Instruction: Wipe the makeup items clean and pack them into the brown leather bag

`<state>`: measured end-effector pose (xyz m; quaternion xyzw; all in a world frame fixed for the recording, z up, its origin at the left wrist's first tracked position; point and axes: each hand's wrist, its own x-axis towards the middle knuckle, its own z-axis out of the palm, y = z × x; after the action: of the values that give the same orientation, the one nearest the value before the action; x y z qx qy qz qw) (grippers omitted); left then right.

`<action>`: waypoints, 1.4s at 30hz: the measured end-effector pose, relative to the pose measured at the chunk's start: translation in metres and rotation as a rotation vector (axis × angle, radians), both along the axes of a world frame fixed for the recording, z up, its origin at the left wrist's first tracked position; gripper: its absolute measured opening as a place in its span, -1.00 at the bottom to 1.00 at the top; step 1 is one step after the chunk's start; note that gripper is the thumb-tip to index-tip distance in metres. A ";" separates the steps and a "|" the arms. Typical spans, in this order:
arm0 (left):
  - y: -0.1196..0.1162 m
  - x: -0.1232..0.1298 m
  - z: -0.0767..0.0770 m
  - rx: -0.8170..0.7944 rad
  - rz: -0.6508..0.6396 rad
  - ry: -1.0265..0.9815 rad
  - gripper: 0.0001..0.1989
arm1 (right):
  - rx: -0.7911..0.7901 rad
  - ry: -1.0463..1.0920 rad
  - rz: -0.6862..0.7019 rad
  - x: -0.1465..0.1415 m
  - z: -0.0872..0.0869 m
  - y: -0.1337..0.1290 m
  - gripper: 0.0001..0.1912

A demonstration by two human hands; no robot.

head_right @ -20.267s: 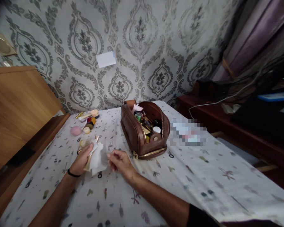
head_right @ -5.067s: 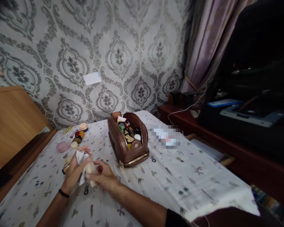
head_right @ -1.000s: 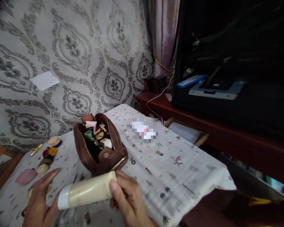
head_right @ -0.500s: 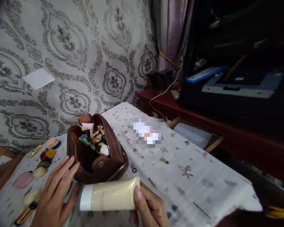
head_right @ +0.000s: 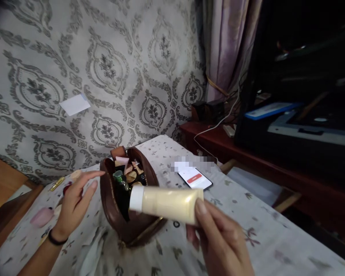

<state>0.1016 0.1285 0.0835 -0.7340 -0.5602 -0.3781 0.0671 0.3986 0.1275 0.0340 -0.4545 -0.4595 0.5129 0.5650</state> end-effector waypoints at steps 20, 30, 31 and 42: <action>0.007 -0.011 -0.067 0.068 -0.078 -0.234 -0.66 | 0.884 -0.974 0.579 -0.158 0.076 0.219 -0.63; 0.006 -0.009 -0.070 0.054 -0.088 -0.253 -0.64 | 0.692 -0.845 1.049 -0.182 0.070 0.236 -0.66; 0.006 -0.009 -0.071 0.057 -0.088 -0.252 -0.63 | 0.666 -0.839 1.088 -0.185 0.071 0.237 -0.69; 0.006 -0.009 -0.073 0.063 -0.088 -0.252 -0.63 | 0.661 -0.855 1.223 -0.195 0.078 0.245 -0.75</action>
<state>0.0922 0.1350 0.0105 -0.7019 -0.5195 -0.4874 0.0024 0.2035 0.3725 0.1120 -0.0894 -0.9298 0.3509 0.0659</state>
